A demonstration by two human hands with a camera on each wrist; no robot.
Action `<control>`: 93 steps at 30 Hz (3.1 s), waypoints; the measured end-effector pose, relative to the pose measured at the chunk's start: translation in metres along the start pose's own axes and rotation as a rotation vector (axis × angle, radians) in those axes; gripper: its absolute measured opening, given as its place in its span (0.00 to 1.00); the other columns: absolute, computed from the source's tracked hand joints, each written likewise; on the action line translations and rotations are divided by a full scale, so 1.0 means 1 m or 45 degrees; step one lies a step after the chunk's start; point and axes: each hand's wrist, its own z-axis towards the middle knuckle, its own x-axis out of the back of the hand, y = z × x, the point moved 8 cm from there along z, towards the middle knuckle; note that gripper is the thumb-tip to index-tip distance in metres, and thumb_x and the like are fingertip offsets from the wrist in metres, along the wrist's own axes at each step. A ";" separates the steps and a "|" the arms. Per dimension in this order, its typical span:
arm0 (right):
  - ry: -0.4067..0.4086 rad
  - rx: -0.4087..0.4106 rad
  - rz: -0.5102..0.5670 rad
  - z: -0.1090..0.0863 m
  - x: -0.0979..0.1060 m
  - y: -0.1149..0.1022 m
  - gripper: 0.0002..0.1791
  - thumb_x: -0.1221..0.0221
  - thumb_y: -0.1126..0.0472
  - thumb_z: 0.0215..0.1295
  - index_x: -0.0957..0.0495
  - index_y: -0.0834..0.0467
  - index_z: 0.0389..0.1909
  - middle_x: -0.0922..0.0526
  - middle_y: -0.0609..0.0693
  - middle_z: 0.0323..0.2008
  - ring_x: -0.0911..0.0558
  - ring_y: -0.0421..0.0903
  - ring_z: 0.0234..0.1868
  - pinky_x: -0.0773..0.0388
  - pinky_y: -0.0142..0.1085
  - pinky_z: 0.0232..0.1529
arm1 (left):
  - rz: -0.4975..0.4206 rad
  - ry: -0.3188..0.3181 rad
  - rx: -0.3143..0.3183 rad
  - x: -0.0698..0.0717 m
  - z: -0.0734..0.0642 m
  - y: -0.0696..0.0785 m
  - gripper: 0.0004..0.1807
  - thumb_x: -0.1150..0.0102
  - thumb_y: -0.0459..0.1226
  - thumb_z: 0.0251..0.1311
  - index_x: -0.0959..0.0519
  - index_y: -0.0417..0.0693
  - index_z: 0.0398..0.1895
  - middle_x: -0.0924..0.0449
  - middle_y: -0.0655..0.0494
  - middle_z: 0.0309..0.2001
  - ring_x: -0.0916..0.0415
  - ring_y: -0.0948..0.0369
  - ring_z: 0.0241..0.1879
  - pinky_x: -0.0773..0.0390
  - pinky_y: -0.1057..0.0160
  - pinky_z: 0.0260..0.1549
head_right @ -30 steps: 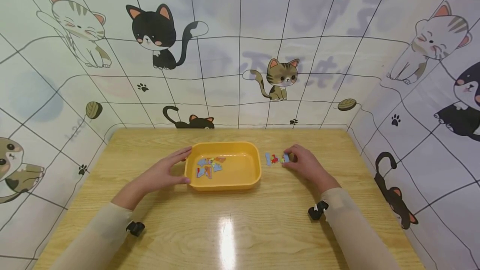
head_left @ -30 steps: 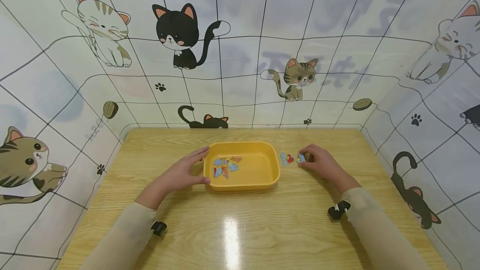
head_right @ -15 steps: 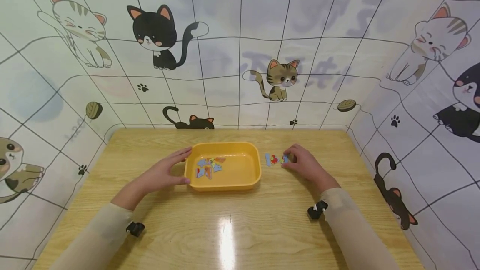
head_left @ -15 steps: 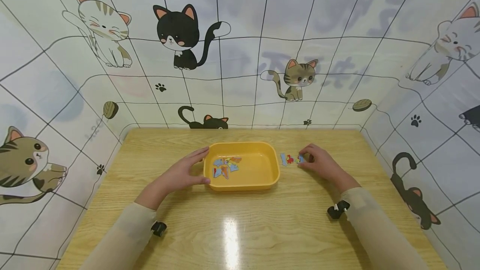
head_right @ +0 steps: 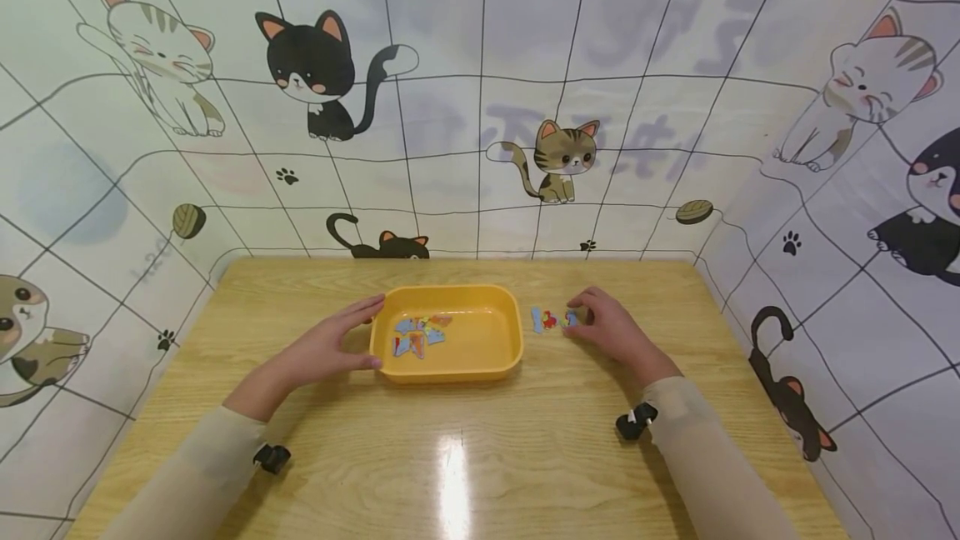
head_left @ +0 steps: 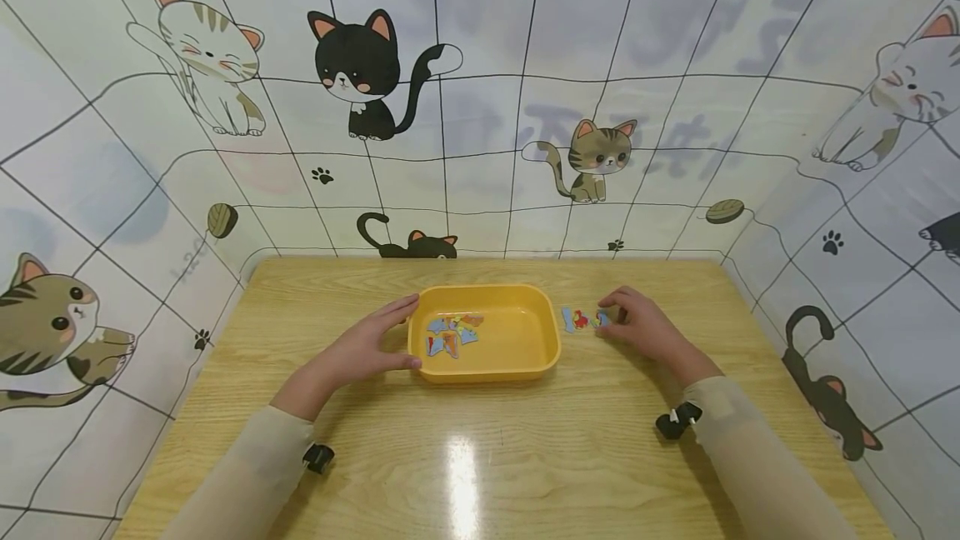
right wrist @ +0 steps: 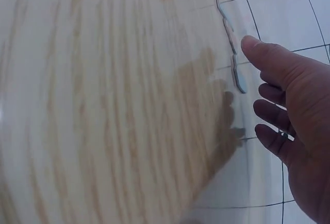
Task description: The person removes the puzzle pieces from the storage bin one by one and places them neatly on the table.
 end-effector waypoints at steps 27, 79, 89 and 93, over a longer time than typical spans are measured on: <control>-0.017 0.388 -0.023 0.036 -0.014 -0.144 0.24 0.24 0.63 0.71 0.17 0.62 0.64 0.16 0.58 0.57 0.19 0.50 0.45 0.18 0.44 0.41 | 0.018 0.007 -0.057 0.002 -0.001 0.009 0.59 0.18 0.55 0.63 0.42 0.48 0.90 0.49 0.55 0.90 0.40 0.43 0.83 0.40 0.33 0.79; -0.362 0.433 -0.453 0.087 -0.131 -0.200 0.12 0.37 0.57 0.84 0.13 0.51 0.61 0.17 0.46 0.51 0.18 0.43 0.49 0.16 0.39 0.54 | -0.021 0.014 -0.021 0.001 -0.001 0.003 0.57 0.17 0.50 0.64 0.41 0.53 0.91 0.49 0.61 0.90 0.33 0.44 0.80 0.37 0.32 0.78; -0.351 0.478 -0.481 0.088 -0.134 -0.201 0.13 0.37 0.58 0.84 0.12 0.53 0.62 0.21 0.46 0.45 0.22 0.41 0.42 0.17 0.36 0.48 | -0.017 0.012 -0.028 0.001 -0.001 0.002 0.58 0.18 0.52 0.64 0.42 0.53 0.91 0.49 0.61 0.90 0.33 0.44 0.79 0.35 0.32 0.77; -0.345 0.482 -0.500 0.087 -0.134 -0.202 0.13 0.37 0.58 0.84 0.12 0.54 0.61 0.22 0.46 0.45 0.23 0.41 0.41 0.17 0.36 0.48 | -0.030 0.013 -0.014 0.000 -0.001 0.001 0.58 0.17 0.51 0.63 0.42 0.54 0.91 0.49 0.63 0.90 0.33 0.45 0.79 0.35 0.33 0.77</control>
